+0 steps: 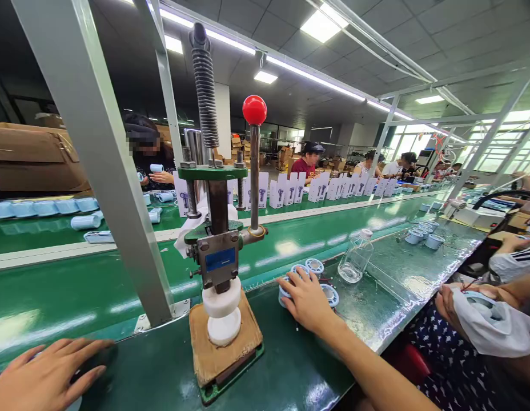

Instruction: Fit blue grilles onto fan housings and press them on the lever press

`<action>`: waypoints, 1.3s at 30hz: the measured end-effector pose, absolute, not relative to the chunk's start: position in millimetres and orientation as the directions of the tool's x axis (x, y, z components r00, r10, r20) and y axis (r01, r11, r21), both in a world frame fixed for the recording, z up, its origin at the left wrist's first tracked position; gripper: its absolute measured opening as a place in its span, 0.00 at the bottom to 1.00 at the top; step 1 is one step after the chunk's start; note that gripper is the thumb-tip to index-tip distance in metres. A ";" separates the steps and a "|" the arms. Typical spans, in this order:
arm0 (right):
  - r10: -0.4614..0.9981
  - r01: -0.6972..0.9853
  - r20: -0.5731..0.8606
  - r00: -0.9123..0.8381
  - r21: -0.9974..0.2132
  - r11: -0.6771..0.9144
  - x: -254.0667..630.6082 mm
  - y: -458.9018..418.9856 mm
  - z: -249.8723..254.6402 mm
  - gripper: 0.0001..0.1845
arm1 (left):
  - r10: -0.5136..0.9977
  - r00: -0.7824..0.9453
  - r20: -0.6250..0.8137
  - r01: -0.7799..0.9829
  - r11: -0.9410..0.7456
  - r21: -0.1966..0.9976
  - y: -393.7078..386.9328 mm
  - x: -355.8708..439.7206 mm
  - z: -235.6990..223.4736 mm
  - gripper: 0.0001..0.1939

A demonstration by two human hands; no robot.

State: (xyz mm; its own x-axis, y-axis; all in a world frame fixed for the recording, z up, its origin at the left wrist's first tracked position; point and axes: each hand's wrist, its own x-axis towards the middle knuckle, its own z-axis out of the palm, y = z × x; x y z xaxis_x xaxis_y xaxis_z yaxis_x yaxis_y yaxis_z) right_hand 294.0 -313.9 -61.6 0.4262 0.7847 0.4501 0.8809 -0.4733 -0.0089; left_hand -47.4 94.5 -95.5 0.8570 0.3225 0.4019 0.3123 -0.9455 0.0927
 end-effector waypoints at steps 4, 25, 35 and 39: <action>0.803 0.895 0.468 0.368 0.054 -0.442 326.7 -347.7 -64.0 0.21 | 0.423 0.869 0.256 0.444 -0.896 -0.029 58.0 -40.5 -58.4 0.23; 0.888 0.721 0.414 0.199 -0.675 0.154 57.7 -199.6 -86.9 0.25 | 0.825 0.545 0.147 0.835 -0.550 -0.004 19.0 -112.0 88.2 0.15; 0.924 0.599 0.304 0.233 -0.793 0.110 59.6 -213.2 -76.4 0.05 | 0.821 0.524 -0.226 0.840 -0.543 -0.027 37.7 -164.0 45.5 0.15; 0.889 0.699 0.443 0.120 -0.674 0.241 73.4 -232.5 -93.0 0.11 | 0.791 0.541 -0.286 0.820 -0.571 -0.027 46.5 -157.0 40.5 0.15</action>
